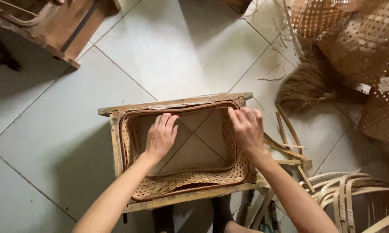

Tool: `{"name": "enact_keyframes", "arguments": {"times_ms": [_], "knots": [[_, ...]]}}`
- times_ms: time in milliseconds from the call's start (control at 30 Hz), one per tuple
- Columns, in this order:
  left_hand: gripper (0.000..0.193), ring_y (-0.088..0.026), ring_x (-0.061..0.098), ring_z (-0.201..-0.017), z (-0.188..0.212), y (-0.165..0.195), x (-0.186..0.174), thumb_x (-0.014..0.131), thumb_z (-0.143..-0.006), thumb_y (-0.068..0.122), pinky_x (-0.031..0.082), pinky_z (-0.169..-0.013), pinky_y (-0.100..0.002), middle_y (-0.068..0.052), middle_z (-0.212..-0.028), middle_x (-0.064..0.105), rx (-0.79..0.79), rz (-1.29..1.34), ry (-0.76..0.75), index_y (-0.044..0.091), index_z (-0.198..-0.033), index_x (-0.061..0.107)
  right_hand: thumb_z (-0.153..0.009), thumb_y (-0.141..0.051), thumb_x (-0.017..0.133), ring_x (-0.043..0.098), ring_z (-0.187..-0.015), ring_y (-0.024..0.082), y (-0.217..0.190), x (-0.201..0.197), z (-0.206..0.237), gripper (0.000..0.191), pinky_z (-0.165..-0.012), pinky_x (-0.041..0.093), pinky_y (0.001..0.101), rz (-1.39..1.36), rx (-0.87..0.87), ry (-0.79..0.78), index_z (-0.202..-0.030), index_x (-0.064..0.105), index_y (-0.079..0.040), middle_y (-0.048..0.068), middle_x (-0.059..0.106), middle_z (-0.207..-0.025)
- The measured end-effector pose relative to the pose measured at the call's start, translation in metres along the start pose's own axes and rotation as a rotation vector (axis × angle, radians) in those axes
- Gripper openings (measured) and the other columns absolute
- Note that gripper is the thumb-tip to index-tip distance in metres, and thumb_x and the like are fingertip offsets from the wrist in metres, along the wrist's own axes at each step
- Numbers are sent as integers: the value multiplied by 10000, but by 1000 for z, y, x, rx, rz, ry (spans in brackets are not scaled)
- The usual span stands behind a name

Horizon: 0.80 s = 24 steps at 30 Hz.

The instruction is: The person sits on the workshop floor fitting a woven bamboo panel into a wooden basket frame, pressing and tucking its edges along the rim. They then place curved bamboo strips across the basket and tap them into place with a hammer, adding more strips to form the basket's internal ribs.

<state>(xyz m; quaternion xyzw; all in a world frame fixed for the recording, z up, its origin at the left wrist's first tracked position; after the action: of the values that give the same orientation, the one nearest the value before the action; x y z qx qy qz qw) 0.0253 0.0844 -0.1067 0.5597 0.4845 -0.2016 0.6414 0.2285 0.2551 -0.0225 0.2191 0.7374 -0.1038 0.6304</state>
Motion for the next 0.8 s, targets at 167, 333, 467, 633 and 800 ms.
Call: {"name": "enact_keyframes", "arguments": {"times_ms": [167, 333, 467, 633, 800], "knots": [[341, -330, 656, -991, -6, 13, -15, 623, -871, 53, 606, -752, -412, -192, -1145, 617, 147, -133, 90, -17, -1204, 637, -789, -180, 734, 202, -1526, 407, -33, 4, 24, 617, -1150, -11, 647, 551, -266, -496, -1374, 585, -53, 263, 362, -1590], [303, -344, 671, -973, -7, 12, 13, 572, -865, -9, 599, -751, -428, -216, -1091, 652, 63, -195, 77, -19, -1157, 652, -854, -200, 675, 137, -1530, 471, -44, 21, 20, 494, -1091, -90, 663, 769, -237, -723, -1329, 612, -79, 294, 235, -1660], [362, -332, 683, -917, -8, 2, 29, 536, -844, -57, 602, -717, -418, -235, -1065, 670, -15, -173, -44, -2, -1172, 681, -958, -284, 509, 217, -1513, 480, -55, 14, 12, 451, -1116, -90, 660, 769, -168, -551, -1320, 656, -56, 269, 316, -1632], [175, -326, 722, -874, -13, -4, 27, 585, -890, 30, 603, -747, -447, -158, -888, 715, -15, -223, -198, 66, -1000, 717, -977, -295, 501, 226, -1502, 477, -62, 7, 5, 496, -1126, -64, 701, 751, -254, -711, -1370, 636, -24, 269, 379, -1588], [134, -309, 739, -738, -19, 7, 17, 611, -880, 60, 611, -648, -445, -153, -779, 723, 120, -184, -201, 97, -878, 740, -965, -308, 639, 180, -1549, 503, -65, -1, -6, 517, -1185, -65, 695, 627, -413, -1142, -1431, 620, -85, 182, 440, -1593]]}}
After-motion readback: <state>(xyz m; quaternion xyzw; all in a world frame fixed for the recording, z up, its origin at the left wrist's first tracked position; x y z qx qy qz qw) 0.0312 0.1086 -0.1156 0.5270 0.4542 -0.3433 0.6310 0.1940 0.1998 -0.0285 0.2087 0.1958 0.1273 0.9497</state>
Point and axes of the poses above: each hand's wrist, its own z-axis away from the middle knuckle, its own x-axis out of the palm, y = z × x, the point moved 5 cm from there along -z, towards the middle knuckle
